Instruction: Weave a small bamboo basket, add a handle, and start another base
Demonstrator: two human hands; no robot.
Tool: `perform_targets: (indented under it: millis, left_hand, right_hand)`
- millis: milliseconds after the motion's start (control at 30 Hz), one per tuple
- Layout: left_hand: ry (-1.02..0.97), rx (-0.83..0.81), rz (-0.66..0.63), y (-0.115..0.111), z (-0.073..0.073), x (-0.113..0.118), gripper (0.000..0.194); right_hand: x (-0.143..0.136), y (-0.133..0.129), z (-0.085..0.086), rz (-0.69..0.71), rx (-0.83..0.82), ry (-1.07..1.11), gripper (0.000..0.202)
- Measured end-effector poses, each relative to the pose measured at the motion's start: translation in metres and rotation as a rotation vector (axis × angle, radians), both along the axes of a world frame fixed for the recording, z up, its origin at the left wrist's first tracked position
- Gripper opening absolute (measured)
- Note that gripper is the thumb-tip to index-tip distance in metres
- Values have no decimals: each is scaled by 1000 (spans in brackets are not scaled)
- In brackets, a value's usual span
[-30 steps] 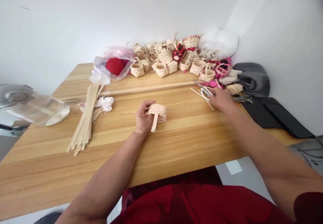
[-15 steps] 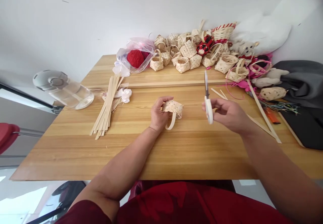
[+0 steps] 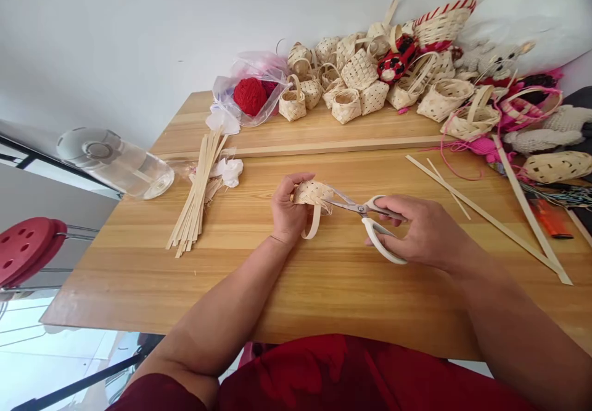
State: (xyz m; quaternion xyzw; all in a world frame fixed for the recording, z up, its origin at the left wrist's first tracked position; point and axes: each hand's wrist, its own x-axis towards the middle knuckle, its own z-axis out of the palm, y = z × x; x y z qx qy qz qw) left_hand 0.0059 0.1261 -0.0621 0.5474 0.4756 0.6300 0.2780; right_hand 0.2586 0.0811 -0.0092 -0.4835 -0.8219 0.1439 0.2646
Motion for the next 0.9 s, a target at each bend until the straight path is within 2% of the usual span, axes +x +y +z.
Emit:
perform_targets:
  millis: [100,267,367,567,900]
  left_hand:
    - [-18,-22,-4,0,0,0,27]
    - [-19,-28,-18,-1,-2,-1,28]
    - [-38,-16,-46,-2,0,0,26]
    - [-90,-99,-136,-4,4,2,27]
    - [-98,-91,-163,-2,4,0,29]
  right_hand:
    - [7,3,-4,30,40,-36,36]
    - [13,4,-5,69,40,-59,30]
    - [14,3,-3,76,57,-77,29]
    - [11,3,-1,68,77,-82,25]
    - [11,5,-2,77,138,-75,19]
